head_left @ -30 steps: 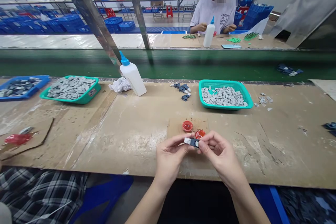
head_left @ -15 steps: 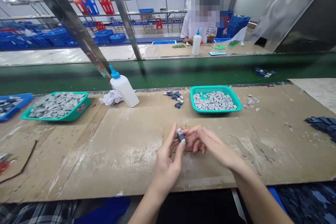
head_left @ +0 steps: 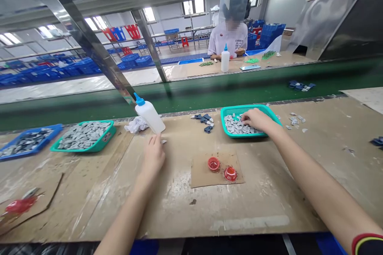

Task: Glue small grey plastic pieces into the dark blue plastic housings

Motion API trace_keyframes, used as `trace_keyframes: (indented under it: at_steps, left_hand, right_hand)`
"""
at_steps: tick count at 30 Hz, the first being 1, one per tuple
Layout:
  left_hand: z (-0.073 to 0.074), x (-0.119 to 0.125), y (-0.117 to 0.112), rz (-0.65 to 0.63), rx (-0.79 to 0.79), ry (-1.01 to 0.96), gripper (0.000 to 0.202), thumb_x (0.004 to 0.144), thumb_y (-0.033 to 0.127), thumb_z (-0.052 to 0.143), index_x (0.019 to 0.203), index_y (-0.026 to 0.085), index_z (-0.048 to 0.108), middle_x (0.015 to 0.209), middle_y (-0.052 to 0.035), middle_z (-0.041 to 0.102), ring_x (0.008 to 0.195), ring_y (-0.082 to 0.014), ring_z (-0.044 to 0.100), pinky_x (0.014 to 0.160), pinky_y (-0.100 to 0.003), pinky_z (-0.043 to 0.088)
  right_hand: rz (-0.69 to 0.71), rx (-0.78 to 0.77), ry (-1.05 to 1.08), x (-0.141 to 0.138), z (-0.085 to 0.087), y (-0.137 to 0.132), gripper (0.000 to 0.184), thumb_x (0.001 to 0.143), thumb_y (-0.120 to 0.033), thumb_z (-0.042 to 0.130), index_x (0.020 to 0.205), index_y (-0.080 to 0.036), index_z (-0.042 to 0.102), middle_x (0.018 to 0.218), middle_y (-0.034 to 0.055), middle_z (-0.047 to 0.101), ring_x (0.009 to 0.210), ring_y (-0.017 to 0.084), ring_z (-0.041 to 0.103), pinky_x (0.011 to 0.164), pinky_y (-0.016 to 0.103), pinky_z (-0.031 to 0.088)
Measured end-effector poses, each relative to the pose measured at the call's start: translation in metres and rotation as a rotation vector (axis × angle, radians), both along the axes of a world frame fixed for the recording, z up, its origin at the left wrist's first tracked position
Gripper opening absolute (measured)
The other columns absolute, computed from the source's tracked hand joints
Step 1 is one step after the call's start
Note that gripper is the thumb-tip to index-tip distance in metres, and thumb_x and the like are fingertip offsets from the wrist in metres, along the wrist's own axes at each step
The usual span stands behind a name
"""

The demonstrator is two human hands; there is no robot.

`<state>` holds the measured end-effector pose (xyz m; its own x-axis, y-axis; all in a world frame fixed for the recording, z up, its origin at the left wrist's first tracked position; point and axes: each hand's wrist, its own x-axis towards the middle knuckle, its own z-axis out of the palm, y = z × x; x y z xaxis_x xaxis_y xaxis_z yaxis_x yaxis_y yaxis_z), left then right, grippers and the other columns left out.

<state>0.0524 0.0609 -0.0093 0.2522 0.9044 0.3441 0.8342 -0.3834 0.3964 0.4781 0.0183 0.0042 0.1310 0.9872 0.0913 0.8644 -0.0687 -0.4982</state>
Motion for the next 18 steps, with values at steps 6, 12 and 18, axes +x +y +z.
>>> trace_keyframes:
  at_steps: [6,12,18]
  left_hand:
    - [0.005,0.097,0.015,-0.265,-0.09,-0.015,0.036,0.085,0.035,0.056,0.116,0.017,0.058,0.116,-0.0141,0.062,0.113,-0.0302,0.055,0.1,-0.043,0.04]
    - [-0.001,0.162,0.023,-0.329,-0.271,-0.222,0.05,0.065,0.032,0.079,0.108,0.018,0.06,0.101,-0.0124,0.067,0.106,-0.033,0.059,0.093,-0.045,0.043]
    - [0.007,0.135,0.012,-0.299,-0.588,-0.55,0.044,0.075,0.036,0.071,0.113,0.018,0.057,0.092,-0.0099,0.071,0.095,-0.0264,0.067,0.089,-0.042,0.049]
  right_hand:
    - [-0.07,0.139,0.044,-0.024,0.013,-0.032,0.028,0.093,-0.028,0.047,0.089,-0.016,0.072,0.092,0.0134,0.072,0.09,0.026,0.063,0.077,0.032,0.044]
    - [-0.171,0.197,0.717,-0.082,-0.002,-0.118,0.028,0.084,-0.043,0.062,0.095,-0.019,0.069,0.074,0.0049,0.072,0.071,0.02,0.066,0.063,0.028,0.048]
    - [-0.498,0.163,1.201,-0.125,-0.035,-0.175,0.032,0.069,-0.043,0.078,0.085,-0.017,0.072,0.075,0.0078,0.074,0.071,0.018,0.065,0.059,0.025,0.046]
